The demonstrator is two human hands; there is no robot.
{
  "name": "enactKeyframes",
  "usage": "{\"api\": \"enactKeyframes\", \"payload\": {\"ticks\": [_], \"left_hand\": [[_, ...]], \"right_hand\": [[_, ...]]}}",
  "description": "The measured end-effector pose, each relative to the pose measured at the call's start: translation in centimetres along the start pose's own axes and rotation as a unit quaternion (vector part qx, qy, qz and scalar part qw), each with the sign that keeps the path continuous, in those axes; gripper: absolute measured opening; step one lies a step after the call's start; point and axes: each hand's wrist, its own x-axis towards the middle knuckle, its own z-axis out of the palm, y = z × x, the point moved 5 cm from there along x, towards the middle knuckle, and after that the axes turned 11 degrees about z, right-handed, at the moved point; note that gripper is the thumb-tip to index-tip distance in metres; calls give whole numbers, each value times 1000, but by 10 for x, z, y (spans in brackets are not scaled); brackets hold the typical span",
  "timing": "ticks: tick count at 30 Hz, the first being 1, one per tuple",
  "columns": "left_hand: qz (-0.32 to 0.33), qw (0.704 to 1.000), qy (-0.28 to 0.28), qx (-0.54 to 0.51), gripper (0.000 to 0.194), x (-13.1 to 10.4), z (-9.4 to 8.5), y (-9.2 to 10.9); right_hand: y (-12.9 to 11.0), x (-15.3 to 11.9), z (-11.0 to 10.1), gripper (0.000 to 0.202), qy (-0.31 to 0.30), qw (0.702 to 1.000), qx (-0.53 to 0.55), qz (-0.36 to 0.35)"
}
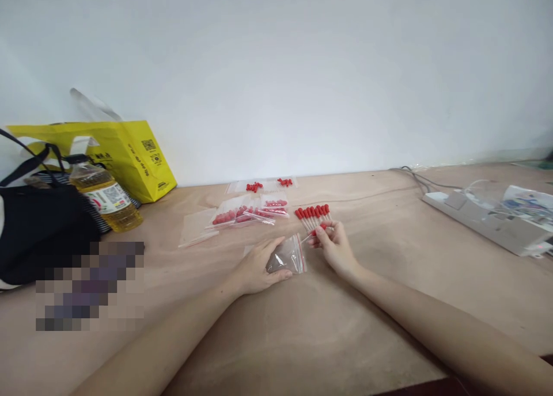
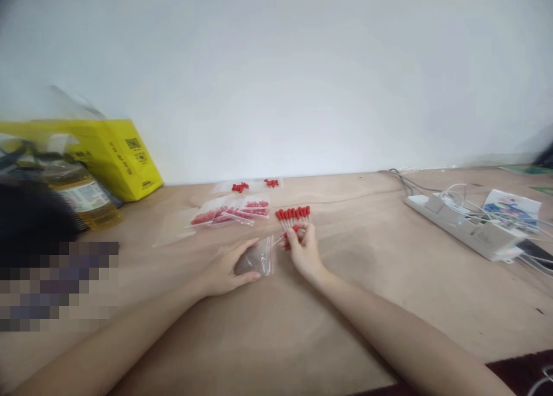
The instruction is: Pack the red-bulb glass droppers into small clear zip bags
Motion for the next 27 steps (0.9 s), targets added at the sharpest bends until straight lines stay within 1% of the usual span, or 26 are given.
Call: {"api": "enactKeyframes", "payload": {"ticks": [2,5,7,9,13,16,19,21,24,26,27], "left_hand": [[9,1000,7,-3,67,0,0,0],[23,1000,12,-5,66,-1,0,1],[24,1000,13,-1,66,-1,0,1],[20,1000,13,4,66,0,0,1],[24,1000,12,8,67,-2,-3,2],[17,1000,-7,18,68,-9,-7,1],[-22,999,-25,24,67,-17,-8,-5],[-34,999,-25,19,66,-20,-8,-7],[-21,1000,-23,3,63,-19,-9,-8],[-12,1000,-28,-7,62,-18,-10,-7],[-9,999,-32,-10,62,-17,-11,-7]], "right_hand": [[4,-5,9,43,-63,997,-17,40],[8,-11,18,39,-162,979,-82,98],[11,-11,19,35,-202,964,-123,121],[14,-10,20,30,-229,952,-154,129],[16,-4,20,20,-257,939,-203,103],[15,3,14,20,-233,944,-220,84],[15,7,10,23,-219,944,-232,87],[14,5,12,23,-243,936,-246,68],[10,-1,15,22,-294,919,-261,19],[10,1,12,24,-310,910,-274,34],[10,5,8,25,-306,908,-284,45]]}}
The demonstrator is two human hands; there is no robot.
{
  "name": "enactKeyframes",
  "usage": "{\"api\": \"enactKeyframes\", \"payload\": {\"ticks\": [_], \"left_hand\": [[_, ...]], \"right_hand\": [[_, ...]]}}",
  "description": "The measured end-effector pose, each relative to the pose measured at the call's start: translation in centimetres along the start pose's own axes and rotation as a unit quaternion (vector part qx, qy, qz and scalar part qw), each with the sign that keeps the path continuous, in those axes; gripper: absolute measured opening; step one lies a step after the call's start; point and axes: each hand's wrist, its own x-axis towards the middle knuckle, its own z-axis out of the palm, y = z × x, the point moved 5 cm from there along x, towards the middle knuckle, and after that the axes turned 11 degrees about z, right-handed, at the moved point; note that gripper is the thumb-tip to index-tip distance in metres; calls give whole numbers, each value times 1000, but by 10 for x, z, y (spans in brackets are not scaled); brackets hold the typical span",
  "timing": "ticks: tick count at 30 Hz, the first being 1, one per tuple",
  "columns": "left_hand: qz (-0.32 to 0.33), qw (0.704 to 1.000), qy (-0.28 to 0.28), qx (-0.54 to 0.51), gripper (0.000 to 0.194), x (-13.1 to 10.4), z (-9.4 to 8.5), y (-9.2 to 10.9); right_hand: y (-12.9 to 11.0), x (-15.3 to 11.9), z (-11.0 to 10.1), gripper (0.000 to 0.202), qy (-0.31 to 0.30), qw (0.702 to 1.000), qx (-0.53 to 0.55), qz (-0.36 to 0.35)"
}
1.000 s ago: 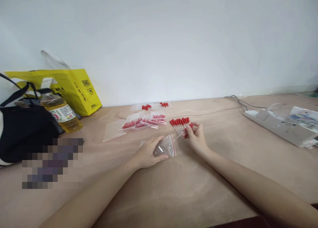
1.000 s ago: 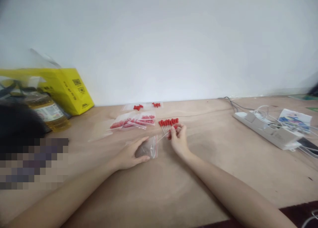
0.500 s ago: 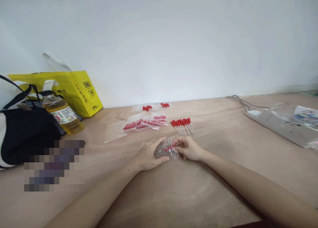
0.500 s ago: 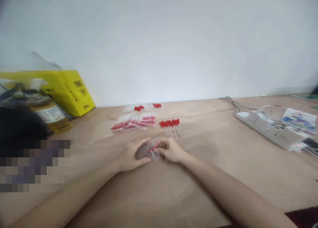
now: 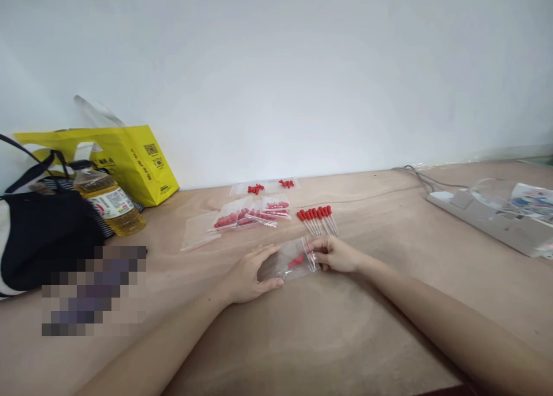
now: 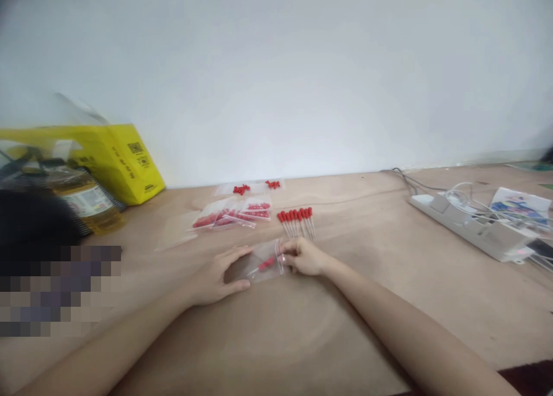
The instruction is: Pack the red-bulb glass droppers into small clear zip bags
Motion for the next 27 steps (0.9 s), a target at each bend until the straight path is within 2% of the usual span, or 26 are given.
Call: {"api": "enactKeyframes", "payload": {"ticks": [1,3,5,7,10,13,19,24,27], "left_hand": [[1,1000,-6,-1,62,0,-1,0],[3,1000,-15,-2,63,1,-2,-1],[4,1000,-20,-5,64,1,-3,-2],[8,1000,-19,-8,64,1,-4,-2],[11,1000,-16,-11,64,0,-4,-1],[14,1000,-11,-14,63,0,-5,0],[13,1000,-12,-12,62,-1,-3,-2],[19,1000,-13,-12,61,0,-2,-2],[25,1000,-18,-7,61,0,-3,-1]], "right_hand": [[1,2,-7,26,15,1000,-12,9],[0,10,-29,23,97,993,-67,5],[-7,20,-53,19,216,962,-166,4],[-15,35,-66,20,271,922,-277,14],[-24,61,-64,25,260,873,-412,14],[-26,79,-54,30,248,843,-476,31],[-32,88,-43,25,239,854,-462,10],[-31,91,-45,18,256,879,-402,25],[-32,90,-46,20,269,899,-346,25]]}}
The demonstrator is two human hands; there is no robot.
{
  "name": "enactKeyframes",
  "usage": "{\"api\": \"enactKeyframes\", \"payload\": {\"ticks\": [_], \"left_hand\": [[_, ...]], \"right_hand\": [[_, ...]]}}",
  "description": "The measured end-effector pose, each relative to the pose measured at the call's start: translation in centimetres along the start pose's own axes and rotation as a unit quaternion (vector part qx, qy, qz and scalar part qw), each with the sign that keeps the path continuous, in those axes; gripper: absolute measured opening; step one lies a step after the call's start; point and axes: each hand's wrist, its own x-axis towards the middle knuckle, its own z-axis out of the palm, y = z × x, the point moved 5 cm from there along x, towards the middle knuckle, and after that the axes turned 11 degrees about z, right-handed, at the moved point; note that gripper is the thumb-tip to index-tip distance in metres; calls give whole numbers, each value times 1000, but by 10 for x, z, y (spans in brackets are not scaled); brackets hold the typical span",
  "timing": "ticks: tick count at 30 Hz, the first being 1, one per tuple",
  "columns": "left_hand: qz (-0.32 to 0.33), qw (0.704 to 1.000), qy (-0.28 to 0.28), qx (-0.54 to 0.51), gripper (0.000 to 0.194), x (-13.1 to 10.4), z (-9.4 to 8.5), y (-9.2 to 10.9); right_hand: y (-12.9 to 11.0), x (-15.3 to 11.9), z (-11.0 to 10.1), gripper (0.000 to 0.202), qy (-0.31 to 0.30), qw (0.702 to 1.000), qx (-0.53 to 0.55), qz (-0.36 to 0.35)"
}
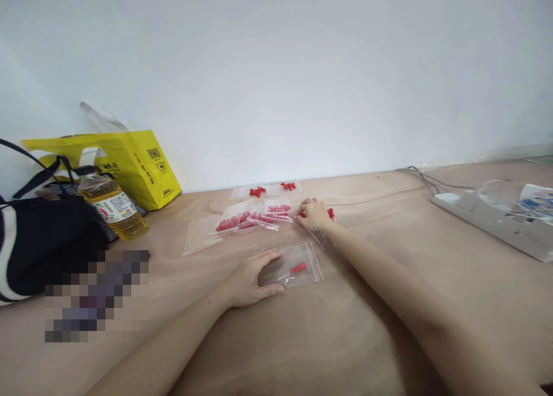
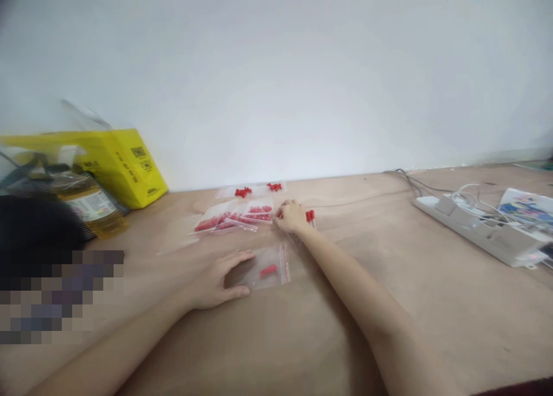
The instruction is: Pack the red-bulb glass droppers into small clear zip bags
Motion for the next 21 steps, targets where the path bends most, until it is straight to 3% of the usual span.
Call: {"api": "enactKeyframes", "payload": {"ticks": [5,7,10,12,17,21], "left_hand": [[-1,1000,-2,3,61,0,0,0],[-3,1000,-4,4,62,0,0,0],[-10,1000,-7,5,63,1,0,0],[-14,1000,-11,4,63,1,-1,0],[-22,1000,-18,9,65,1,0,-2],[-24,999,-17,16,64,1,0,-2]], "right_hand": [[11,-8,-15,20,-15,994,111,20],[24,-19,-27,19,14,979,198,42],[52,-44,-43,18,93,894,421,118],[64,-63,-44,21,111,848,496,152],[67,-91,-27,25,96,792,566,209],[57,-98,-15,26,67,769,591,232]]}}
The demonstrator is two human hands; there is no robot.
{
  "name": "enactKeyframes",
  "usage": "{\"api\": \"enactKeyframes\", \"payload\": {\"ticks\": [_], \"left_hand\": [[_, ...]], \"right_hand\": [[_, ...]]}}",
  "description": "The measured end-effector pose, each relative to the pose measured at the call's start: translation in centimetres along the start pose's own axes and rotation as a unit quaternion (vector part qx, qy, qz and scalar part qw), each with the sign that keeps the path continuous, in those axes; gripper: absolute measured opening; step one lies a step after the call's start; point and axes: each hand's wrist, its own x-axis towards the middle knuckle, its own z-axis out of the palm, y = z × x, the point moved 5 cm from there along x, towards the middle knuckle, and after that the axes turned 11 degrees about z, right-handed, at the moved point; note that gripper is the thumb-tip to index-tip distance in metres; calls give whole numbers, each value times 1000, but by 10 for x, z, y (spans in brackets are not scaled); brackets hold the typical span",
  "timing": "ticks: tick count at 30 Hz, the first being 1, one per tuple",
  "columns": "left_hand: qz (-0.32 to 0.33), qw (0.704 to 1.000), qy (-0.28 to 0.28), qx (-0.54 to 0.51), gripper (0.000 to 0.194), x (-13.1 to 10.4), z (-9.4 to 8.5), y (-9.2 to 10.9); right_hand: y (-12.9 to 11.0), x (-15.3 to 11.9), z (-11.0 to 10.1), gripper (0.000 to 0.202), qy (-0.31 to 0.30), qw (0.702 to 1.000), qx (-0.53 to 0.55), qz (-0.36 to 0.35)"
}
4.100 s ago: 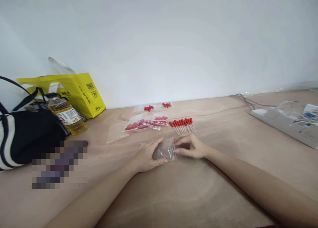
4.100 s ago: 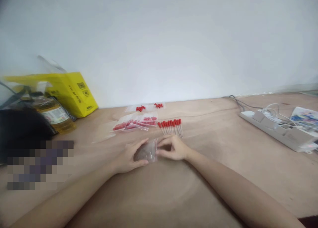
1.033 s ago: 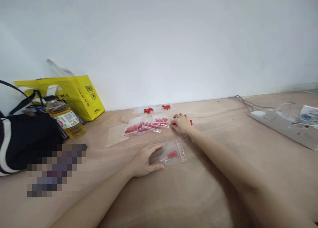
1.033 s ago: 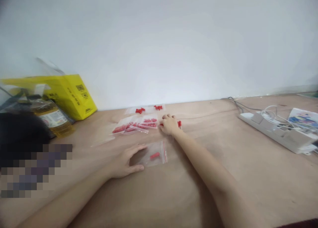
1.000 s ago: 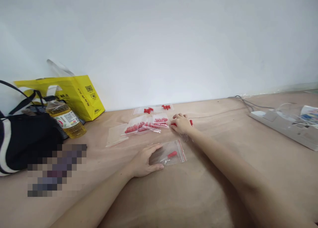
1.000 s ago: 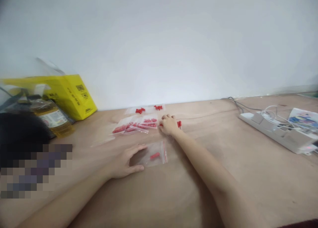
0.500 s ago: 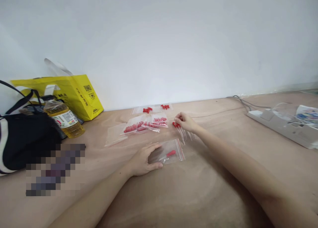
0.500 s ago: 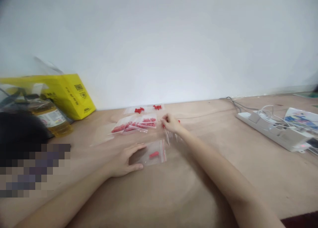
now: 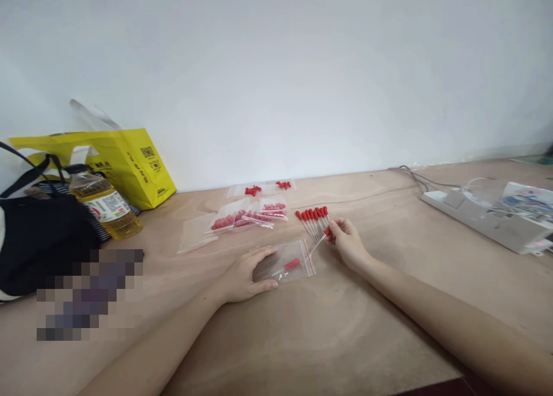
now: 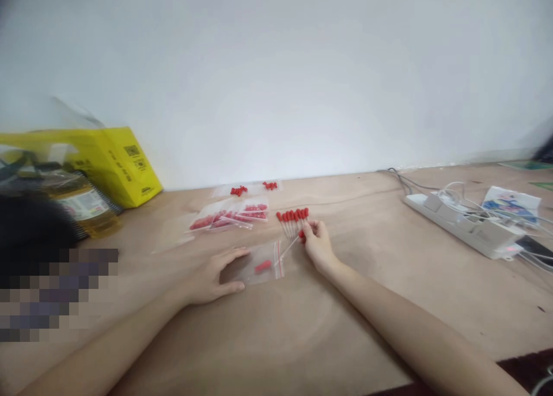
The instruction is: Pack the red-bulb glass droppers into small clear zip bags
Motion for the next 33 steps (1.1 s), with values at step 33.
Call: {"api": "enactKeyframes", "payload": {"ticks": [33], "left_hand": [[-1,1000,-3,-6,66,2,0,0]], "right_hand": [[26,-23,50,18,-312,906,-279,60]]}}
